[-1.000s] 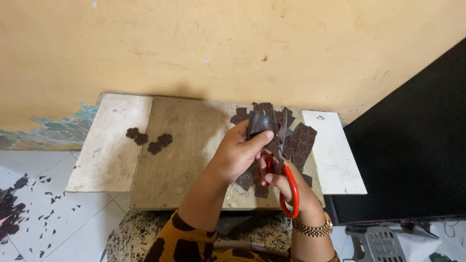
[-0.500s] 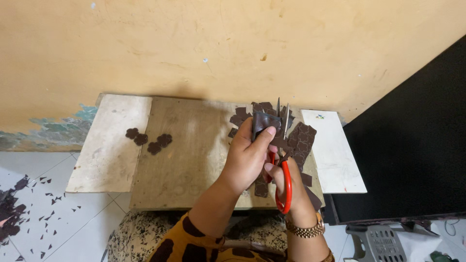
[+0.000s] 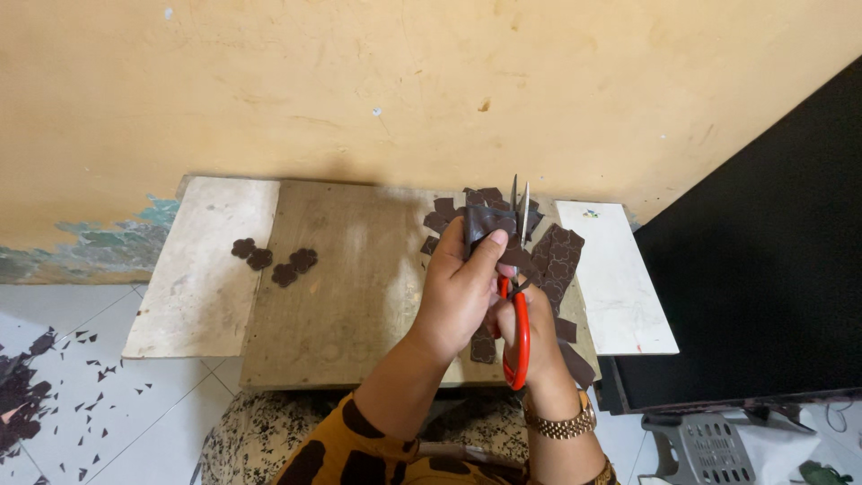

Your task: The person uses red-handled scissors to cut flower-shaped pieces from a dark brown patterned sheet. They hold the sheet with one hand and cut along the outlines, placing the finished shapes on a wooden board.

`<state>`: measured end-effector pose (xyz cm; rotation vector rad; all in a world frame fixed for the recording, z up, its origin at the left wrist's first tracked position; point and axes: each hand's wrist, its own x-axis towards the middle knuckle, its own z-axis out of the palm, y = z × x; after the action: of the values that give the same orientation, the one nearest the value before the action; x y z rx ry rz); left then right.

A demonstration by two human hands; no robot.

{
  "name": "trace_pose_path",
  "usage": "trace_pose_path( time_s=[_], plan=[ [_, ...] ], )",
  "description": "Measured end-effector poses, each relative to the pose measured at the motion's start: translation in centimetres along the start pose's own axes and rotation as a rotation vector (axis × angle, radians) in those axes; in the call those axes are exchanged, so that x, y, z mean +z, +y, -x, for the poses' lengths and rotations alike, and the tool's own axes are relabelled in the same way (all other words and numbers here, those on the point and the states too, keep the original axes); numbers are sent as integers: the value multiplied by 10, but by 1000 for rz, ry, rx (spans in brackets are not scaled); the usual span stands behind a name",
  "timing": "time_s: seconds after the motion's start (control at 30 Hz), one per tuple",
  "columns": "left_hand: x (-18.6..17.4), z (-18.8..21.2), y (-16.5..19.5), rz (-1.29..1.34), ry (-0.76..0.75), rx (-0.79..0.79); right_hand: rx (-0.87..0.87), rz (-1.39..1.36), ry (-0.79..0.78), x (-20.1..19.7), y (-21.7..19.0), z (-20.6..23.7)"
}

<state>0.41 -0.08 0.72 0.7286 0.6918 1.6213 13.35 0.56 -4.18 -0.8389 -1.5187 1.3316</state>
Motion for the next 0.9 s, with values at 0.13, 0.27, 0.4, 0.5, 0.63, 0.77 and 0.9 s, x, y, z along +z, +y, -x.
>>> trace_pose_path(
  time_s=[0.13,0.27,0.4,0.5,0.63,0.77,0.9],
  plan=[
    [-1,-1,0,-3,69,72,46,23,-38,0,-10,-1],
    [-5,-3,8,24,-39,224,84,-12,-127,3,-23,-2],
    [-3,3,16,30,-5,72,133,-81,-146,7,-30,0],
    [1,3,21,58,-12,116,127,-51,-159,6,-32,-1],
    [3,4,21,22,17,123,102,-5,-152,5,-29,-2],
    [3,3,17,-27,55,137,97,0,-106,8,-27,0],
    [1,2,15,-30,57,125,117,5,-54,13,-28,-3]
  ],
)
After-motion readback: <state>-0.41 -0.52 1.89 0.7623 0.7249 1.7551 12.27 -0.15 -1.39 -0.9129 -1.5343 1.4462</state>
